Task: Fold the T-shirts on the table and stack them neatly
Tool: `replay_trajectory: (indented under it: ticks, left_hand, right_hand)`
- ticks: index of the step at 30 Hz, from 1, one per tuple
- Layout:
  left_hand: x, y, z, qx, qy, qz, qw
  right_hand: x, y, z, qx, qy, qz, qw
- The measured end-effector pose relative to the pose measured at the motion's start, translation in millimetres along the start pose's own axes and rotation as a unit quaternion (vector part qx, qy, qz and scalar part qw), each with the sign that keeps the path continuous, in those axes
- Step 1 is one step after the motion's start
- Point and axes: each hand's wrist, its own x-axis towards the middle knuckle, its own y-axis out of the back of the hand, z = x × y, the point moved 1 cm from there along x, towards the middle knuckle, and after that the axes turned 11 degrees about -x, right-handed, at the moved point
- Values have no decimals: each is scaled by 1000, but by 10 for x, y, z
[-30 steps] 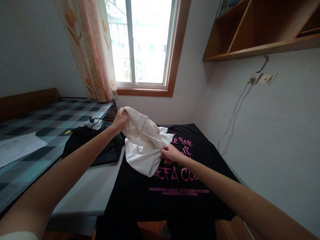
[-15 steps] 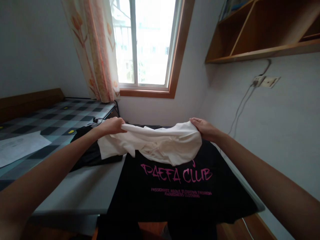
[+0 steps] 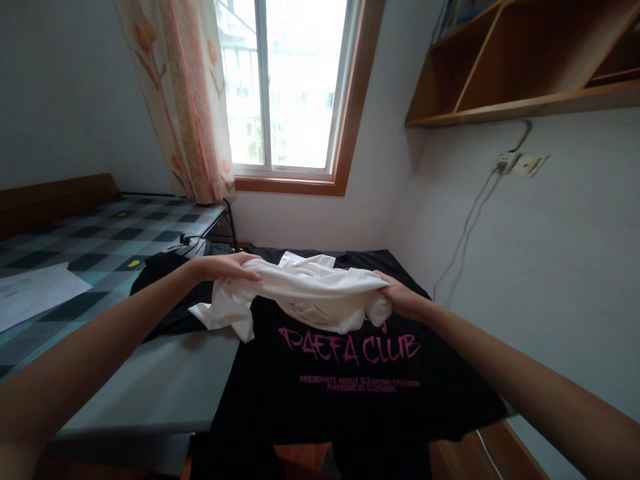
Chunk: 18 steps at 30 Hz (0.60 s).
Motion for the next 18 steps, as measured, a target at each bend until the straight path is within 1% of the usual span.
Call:
replay_trajectory:
  ticks: [1,2,3,4,5,6,7,8,9,11,12,13,14,15,16,17,18]
  left_hand:
    - [15,-39,-28,43,5,-24,999]
    - [41,-74,-64,92,7,-29,995]
    - [76,-103,-104,145,4,-10,989]
    - [119,-123,-145,197,-4,32,980]
    - [165,-136,-182,243,-15,88,966]
    - [210,-143,-214,276,-28,143,950]
    - [253,-146,-240,295,-40,182,937]
    - [292,-147,-258,295,-53,201,932]
    - [323,-149,-269,278,-63,203,937]
    - [358,-162,-268,203,-81,171,961]
    - [360,-175,-256,161,-92,148,971]
    - [354,-192,-236,125,-104,126,979]
    - [341,-213,-209,102,-114,102,983]
    - [325,-234,-176,95,-119,73,986]
    - [311,-255,-135,106,-116,41,987]
    - [299,-271,-87,135,-102,15,986]
    - [294,-278,-27,179,-82,7,980]
  right_hand:
    - [7,33,-27,39,-3,22,999]
    - [6,66,-61,68,-6,33,997]
    - [-4,97,-98,87,-10,33,996]
    - [-23,123,-134,98,-16,20,995]
    - [-53,141,-166,99,-26,-11,995]
    - [-90,152,-189,88,-38,-58,994]
    - [-132,154,-201,63,-47,-113,990]
    - [-174,151,-201,21,-52,-167,984]
    - [-210,142,-187,-33,-51,-211,976]
    - [-250,118,-127,-147,-37,-260,954]
    - [-248,106,-88,-197,-29,-265,943]
    - [-233,101,-51,-239,-22,-260,935]
    - [-204,107,-21,-275,-15,-238,932]
    - [-165,130,-4,-307,-10,-195,931]
    - [-118,175,-5,-339,-7,-132,931]
    - [-66,244,-26,-369,-6,-51,928]
    - [-12,336,-68,-393,-2,38,919]
